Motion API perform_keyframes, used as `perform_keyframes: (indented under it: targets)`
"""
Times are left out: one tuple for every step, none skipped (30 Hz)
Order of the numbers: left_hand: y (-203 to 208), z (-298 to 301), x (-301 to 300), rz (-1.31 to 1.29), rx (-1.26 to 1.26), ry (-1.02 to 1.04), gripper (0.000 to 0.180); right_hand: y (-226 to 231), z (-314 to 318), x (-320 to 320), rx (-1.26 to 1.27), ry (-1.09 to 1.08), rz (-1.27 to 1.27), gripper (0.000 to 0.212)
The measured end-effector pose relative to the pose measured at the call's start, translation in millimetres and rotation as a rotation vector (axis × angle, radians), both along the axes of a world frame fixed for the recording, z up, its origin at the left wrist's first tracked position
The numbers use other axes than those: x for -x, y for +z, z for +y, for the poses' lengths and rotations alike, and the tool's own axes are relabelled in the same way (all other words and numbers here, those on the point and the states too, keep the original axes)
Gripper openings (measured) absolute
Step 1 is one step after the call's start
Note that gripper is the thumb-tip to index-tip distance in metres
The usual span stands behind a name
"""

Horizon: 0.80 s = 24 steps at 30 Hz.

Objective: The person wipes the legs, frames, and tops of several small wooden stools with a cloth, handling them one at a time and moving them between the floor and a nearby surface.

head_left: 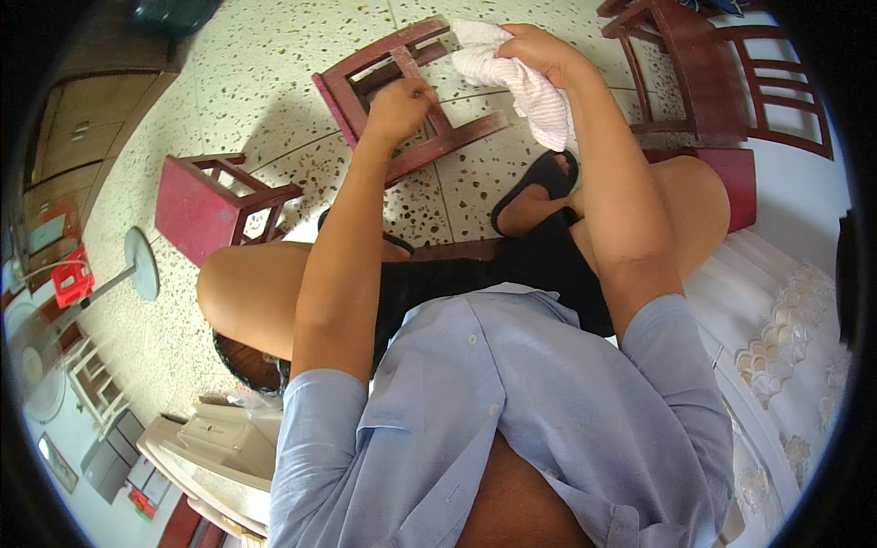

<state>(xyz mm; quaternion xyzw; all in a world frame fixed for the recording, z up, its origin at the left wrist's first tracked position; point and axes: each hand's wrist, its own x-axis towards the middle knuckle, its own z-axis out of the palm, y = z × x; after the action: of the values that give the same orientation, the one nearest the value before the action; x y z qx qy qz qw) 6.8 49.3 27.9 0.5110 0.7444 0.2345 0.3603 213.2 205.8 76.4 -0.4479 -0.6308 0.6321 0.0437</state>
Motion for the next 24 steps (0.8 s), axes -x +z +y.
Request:
perform_keyframes:
  targets:
    - [-2,-9,16,-0.030,-0.047,0.114,0.031,0,0,3,0.029,-0.025,0.029,0.051]
    - [47,-22,8,-0.135,0.046,0.243,0.029,-6,1,0,0.031,-0.027,0.037,0.051]
    - [40,-33,23,-0.047,-0.130,0.191,0.028,-11,0,-2,0.080,-0.034,0.027,0.050]
    - [55,-52,37,-0.126,-0.144,0.305,0.026,-11,-2,4,0.125,-0.022,0.030,0.049]
    - [76,-62,42,-0.247,-0.174,0.368,0.025,-21,4,0,0.133,-0.043,0.045,0.047]
    - [89,-80,56,-0.296,-0.196,0.467,0.023,-20,-1,7,0.132,-0.028,0.058,0.047]
    - [104,-96,63,-0.446,-0.300,0.588,0.019,-18,-8,15,0.150,-0.033,0.040,0.047]
    - [122,-110,68,-0.515,-0.365,0.633,0.016,-18,-9,17,0.160,-0.050,0.018,0.046]
    - [136,-124,74,-0.573,-0.386,0.723,0.017,-24,-3,18,0.170,-0.037,0.025,0.045]
    - [164,-136,66,-0.558,-0.395,0.768,0.019,-30,-1,15,0.170,-0.032,0.028,0.045]
    - [164,-163,96,-0.498,-0.481,0.704,0.019,-31,0,18,0.143,-0.063,0.026,0.044]
    - [166,-184,114,-0.450,-0.590,0.686,0.019,-32,2,18,0.112,-0.105,0.013,0.044]
    - [178,-212,125,-0.352,-0.662,0.822,0.019,-23,-6,23,0.129,-0.093,0.029,0.043]
    - [189,-232,129,-0.264,-0.687,0.919,0.017,-24,-3,20,0.123,-0.095,0.029,0.043]
    - [198,-256,136,-0.157,-0.672,1.008,0.017,-28,3,15,0.150,-0.121,0.022,0.043]
    - [195,-292,156,-0.182,-0.700,1.020,0.019,-30,6,13,0.180,-0.145,0.017,0.043]
    - [188,-321,169,-0.123,-0.662,1.116,0.023,-31,4,12,0.190,-0.151,0.032,0.041]
    - [174,-354,183,-0.076,-0.579,1.184,0.025,-29,-2,13,0.192,-0.147,0.033,0.041]
    - [150,-386,192,0.089,-0.459,1.297,0.031,-24,-8,14,0.179,-0.186,0.040,0.037]
    - [126,-423,210,0.280,-0.226,1.343,0.039,-19,-11,15,0.165,-0.228,0.052,0.034]
    - [99,-485,239,0.511,0.129,1.225,0.047,-18,-12,21,0.171,-0.221,0.069,0.034]
    - [61,-478,221,0.657,0.311,1.101,0.054,-25,-3,6,0.182,-0.235,0.007,0.033]
    - [86,-604,273,1.407,0.340,0.631,0.060,-18,-14,37,0.282,-0.164,0.106,0.033]
    - [6,-534,230,0.812,0.663,0.943,0.062,-32,-1,4,0.212,-0.225,-0.013,0.033]
